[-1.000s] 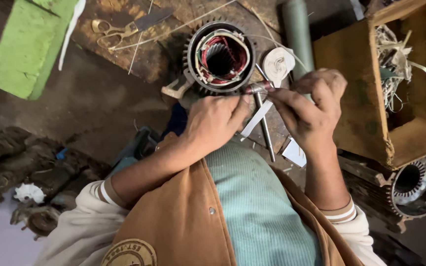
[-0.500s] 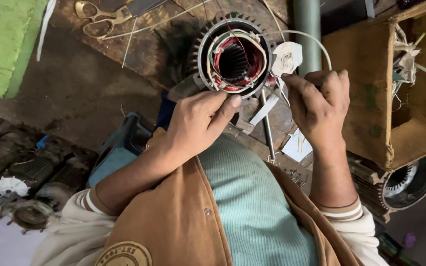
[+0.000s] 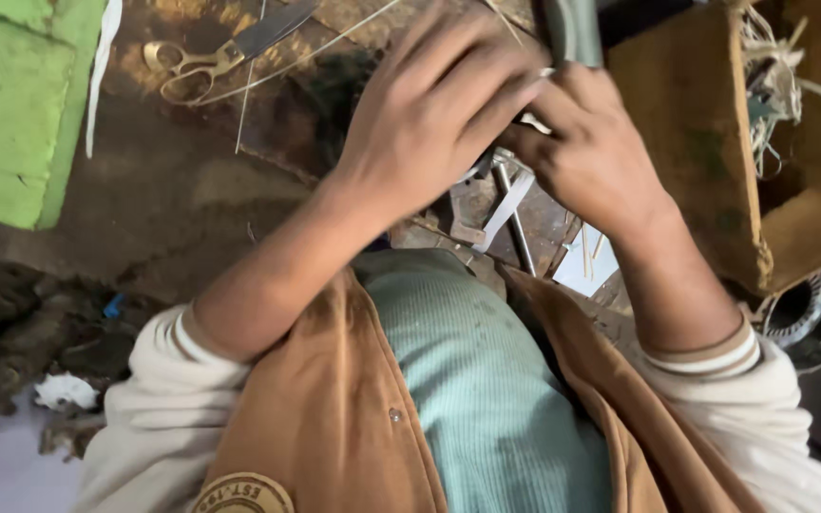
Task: The person works at a cluttered workbench on a disassembled electric motor stator, cutting thin wooden wedge strips with scissors and inserting them by hand into the stator slots between the windings, repeating the process slot by slot.
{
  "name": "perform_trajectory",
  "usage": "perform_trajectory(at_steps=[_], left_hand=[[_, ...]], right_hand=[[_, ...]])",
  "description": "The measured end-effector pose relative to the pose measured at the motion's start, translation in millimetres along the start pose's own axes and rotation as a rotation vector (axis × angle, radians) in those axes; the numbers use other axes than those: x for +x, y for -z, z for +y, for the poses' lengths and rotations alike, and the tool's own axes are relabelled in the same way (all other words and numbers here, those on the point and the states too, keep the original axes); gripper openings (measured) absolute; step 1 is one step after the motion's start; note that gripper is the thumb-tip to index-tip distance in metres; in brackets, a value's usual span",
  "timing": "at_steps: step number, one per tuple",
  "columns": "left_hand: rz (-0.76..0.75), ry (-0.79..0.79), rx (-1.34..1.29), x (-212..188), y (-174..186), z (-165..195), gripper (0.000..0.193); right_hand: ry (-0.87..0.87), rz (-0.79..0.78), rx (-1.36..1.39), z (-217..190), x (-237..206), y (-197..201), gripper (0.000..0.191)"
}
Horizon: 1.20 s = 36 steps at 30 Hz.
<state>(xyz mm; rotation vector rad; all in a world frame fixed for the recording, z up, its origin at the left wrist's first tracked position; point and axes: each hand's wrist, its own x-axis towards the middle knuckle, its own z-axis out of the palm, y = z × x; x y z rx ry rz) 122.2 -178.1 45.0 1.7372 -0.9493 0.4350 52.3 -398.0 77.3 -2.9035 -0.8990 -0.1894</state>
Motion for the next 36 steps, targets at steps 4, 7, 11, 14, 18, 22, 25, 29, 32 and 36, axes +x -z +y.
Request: perform_trajectory(at_steps=[4,7,11,14,18,22,25,29,32,36], left_hand=[[-0.252,-0.154,-0.052,45.5,-26.6,-18.4,0.018],[-0.502,-0.17,-0.234,62.9,-42.6,-31.0,0.017],[-0.612,-0.12,-0.241,61.3,-45.8,-42.2,0.015],[-0.614,-0.11,-0.221,55.6,-42.8,-41.5,0.016],[-0.6,-0.109,-0.163,55.7,-38.3,-31.6,0.02],[-0.616,-0.127,-0.111,59.3,-34.9,-21.5,0.02],[-0.633,-0.095,-0.02,59.4,-31.7,-19.0,0.026],[-0.652,0.019,0.078,55.5,-25.1,-23.3,0.035],[-0.64,-0.081,0.092,50.6,-23.8,-28.7,0.038],[-0.553,-0.209,-0.024,42.7,-28.8,-30.8,0.054]], right_hand=[[-0.067,-0.004,0.104,-0.9,0.1,-6.7,0.023],[-0.077,-0.032,0.062,-6.2,-6.9,-7.1,0.021],[-0.025,0.126,-0.017,-20.0,-25.3,-2.1,0.037],[-0.152,0.418,-0.003,-35.4,-45.2,-7.4,0.028],[-0.316,0.4,0.242,-46.8,-55.9,-44.9,0.033],[-0.321,0.409,0.216,-45.2,-62.1,-80.9,0.038],[-0.324,0.447,0.133,-41.0,-70.1,-91.4,0.039],[-0.359,0.439,0.141,-34.1,-96.8,-84.2,0.037],[-0.471,0.476,0.339,-36.6,-123.0,-75.1,0.016],[-0.57,0.601,0.851,-49.2,-135.5,-81.4,0.004]])
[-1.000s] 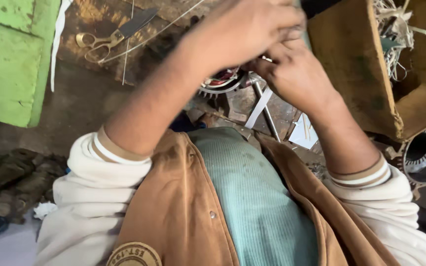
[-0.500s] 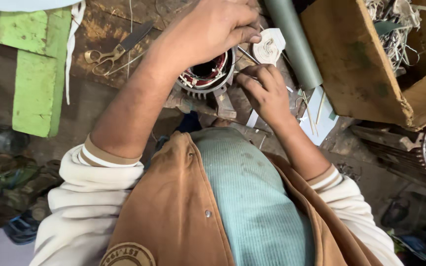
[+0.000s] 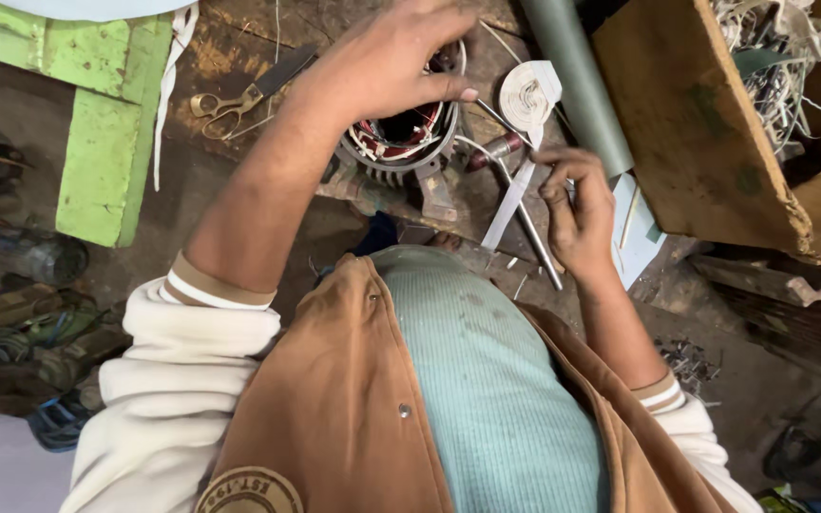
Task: The person works at a cluttered workbench on a disassembled electric motor stator, cutting thin wooden wedge strips with scissors and inserting them by hand into the stator slots between the windings, repeating the process slot by slot.
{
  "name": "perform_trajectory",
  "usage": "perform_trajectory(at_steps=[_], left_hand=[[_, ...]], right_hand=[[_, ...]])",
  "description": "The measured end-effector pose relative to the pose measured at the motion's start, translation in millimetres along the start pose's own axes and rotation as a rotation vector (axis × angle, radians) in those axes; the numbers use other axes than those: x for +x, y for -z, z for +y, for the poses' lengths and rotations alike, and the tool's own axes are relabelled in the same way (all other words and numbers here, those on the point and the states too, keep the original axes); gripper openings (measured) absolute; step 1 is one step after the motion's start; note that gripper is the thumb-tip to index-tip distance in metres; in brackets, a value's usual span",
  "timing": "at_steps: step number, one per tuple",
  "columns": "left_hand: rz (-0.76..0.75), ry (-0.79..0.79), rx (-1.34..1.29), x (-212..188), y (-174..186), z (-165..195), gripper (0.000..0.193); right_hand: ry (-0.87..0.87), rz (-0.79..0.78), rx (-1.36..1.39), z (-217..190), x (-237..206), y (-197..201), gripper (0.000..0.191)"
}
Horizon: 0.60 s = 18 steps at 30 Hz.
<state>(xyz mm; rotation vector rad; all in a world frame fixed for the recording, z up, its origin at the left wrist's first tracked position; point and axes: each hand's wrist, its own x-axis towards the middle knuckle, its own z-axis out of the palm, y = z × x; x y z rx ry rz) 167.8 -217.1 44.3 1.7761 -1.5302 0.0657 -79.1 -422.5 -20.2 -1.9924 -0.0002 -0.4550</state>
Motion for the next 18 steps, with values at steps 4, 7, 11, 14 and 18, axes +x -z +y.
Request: perform_trajectory(at_steps=[4,7,11,14,18], left_hand=[[-0.24,0.152,0.054,2.1,-3.2,-2.0,0.047],[-0.285,0.187,-0.015,3.0,-1.1,-7.2,0.04],[-0.275,0.228,-0.029,-1.0,-2.8,-13.2,0.032],[-0.257,0.229,0.006,-4.5,-9.9,-12.1,0.033],[-0.259,0.297,-0.026,-3.1,-12.9,-8.3,0.031]], right_hand=[[-0.119,-0.007,0.541,17.4,1.3,-13.8,0.008],[-0.237,0.094,0.582,32.4,-4.0,-5.9,0.009],[-0.239,0.268,0.678,52.3,-16.2,18.0,0.011],[-0.237,0.224,0.679,62.9,-29.6,21.8,0.014],[-0.255,0.223,0.627,76.2,-38.4,22.9,0.013]])
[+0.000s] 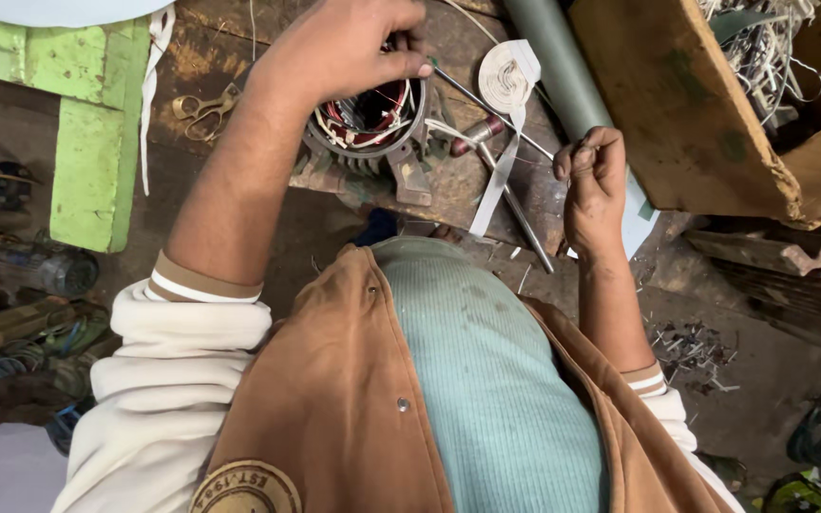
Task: The person works at a cluttered workbench on a disassembled electric motor stator, cutting thin wooden wedge strips with scissors and inserting them by hand into the stator slots between the windings, repeating the process slot by slot.
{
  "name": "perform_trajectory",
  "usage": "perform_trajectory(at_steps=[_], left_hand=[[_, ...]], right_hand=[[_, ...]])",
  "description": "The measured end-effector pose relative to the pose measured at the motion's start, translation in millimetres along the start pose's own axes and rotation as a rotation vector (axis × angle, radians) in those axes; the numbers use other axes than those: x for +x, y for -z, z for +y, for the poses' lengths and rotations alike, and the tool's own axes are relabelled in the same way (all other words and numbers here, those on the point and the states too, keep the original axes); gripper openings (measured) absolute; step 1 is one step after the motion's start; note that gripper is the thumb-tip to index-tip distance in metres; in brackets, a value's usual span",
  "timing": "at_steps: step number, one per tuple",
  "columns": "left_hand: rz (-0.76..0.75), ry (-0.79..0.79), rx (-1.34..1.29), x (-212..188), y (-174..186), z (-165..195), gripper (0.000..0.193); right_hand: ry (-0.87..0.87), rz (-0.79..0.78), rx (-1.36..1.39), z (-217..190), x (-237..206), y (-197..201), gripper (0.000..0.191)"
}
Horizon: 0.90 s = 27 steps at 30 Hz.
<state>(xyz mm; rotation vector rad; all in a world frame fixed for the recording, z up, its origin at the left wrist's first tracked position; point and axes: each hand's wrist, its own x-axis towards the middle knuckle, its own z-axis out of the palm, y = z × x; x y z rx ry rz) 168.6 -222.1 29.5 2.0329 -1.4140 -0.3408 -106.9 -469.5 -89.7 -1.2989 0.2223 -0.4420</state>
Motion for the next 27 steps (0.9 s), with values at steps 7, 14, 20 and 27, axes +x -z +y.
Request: perform_trajectory(at_steps=[7,14,20,27], left_hand=[[0.026,0.032,0.038,-4.6,-1.3,5.2,0.033],[0.215,-0.123,0.391,-26.1,-0.1,26.1,0.033],[0.387,0.041,0.602,-89.5,6.8,59.9,0.031],[0.559,0.255,0.34,-147.7,21.0,55.4,0.017]], right_hand=[[-0.127,-0.004,0.032,23.7,-19.3,7.2,0.012],[-0.283,0.049,0.18,35.7,-30.4,-7.1,0.01],[-0.233,0.036,-0.158,-2.1,-58.5,8.2,0.031],[-0.154,0.081,0.09,-14.4,-58.3,-22.2,0.034]])
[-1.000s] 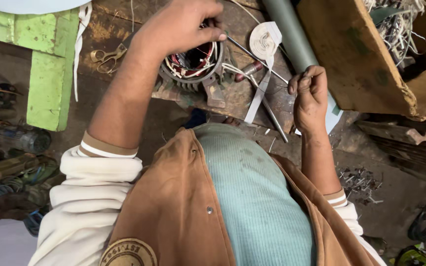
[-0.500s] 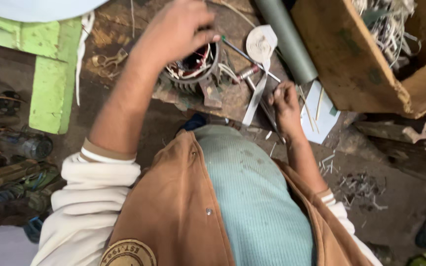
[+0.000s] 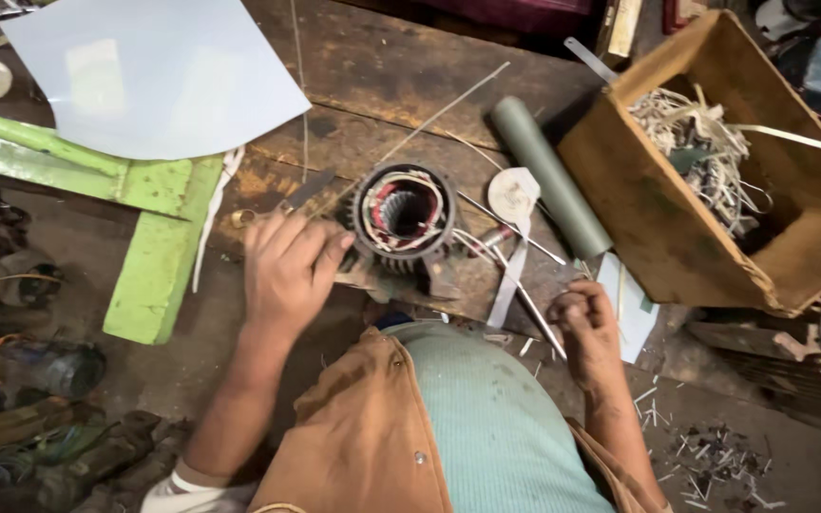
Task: The person works at a cluttered workbench on a disassembled electric motor stator, cutting thin wooden wedge strips with scissors and inserting them by hand into the stator slots between the windings, repeating the process slot by slot.
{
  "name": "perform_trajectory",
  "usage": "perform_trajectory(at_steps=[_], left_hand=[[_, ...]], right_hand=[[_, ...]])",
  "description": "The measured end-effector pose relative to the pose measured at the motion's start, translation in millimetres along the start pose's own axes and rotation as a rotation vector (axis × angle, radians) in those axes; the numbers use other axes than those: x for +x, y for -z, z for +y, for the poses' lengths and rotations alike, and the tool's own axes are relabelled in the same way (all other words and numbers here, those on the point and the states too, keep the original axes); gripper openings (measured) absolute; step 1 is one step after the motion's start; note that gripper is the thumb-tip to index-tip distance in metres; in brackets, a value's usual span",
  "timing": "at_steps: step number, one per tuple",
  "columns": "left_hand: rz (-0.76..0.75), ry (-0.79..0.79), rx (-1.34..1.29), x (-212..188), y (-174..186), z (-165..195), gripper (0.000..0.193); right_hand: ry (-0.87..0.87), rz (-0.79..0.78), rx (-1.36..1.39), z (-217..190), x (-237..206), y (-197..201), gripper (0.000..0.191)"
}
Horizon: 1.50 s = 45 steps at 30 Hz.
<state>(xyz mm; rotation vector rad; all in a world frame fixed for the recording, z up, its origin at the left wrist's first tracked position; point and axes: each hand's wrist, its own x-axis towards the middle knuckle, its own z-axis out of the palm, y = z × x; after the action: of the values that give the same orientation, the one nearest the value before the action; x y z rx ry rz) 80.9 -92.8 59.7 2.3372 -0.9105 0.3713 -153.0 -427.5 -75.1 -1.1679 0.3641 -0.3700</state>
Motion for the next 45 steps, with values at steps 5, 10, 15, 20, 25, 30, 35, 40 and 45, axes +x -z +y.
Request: perform_trajectory(at_steps=[5,10,15,20,25,30,35,40,45], left_hand=[[0.055,0.041,-0.06,-20.5,-24.0,-25.6,0.028],[0.114,0.081,-0.261,-31.3,-48.6,-43.7,0.047],[0.055,0.052,-0.504,-27.2,-50.9,-68.7,0.046],[0.038,-0.03,-0.462,-23.2,-55.3,-88.2,0.041],[0.081,-0.199,-0.506,-9.5,-67.0,-107.2,0.037],[-0.032,-0.294,-0.616,30.5,-83.5,-154.4,0.039],[-0.131,-0.186,-0.593,18.2,-71.0,-203.0,0.05],[0.028,0.22,-0.085,10.1,-54.9,-278.1,0.032],[-0.233,-0.112,0.464,24.9,-63.8,-326.3,0.019]], right_hand=[[0.202,0.233,-0.629,-28.8,1.2,-57.7,0.056],[0.303,0.112,-1.193,-54.6,-1.0,-127.4,0.043],[0.292,-0.194,-1.335,-31.1,16.4,-184.7,0.044],[0.128,-0.122,-1.412,-14.5,18.2,-199.9,0.031],[0.17,0.069,-1.414,8.2,5.5,-216.8,0.03],[0.173,0.174,-1.279,36.1,-1.4,-255.7,0.027],[0.291,0.098,-1.342,39.5,4.1,-272.3,0.031],[0.264,0.159,-1.264,45.4,-1.3,-271.4,0.03],[0.215,0.197,-1.237,51.9,-5.1,-272.1,0.03]])
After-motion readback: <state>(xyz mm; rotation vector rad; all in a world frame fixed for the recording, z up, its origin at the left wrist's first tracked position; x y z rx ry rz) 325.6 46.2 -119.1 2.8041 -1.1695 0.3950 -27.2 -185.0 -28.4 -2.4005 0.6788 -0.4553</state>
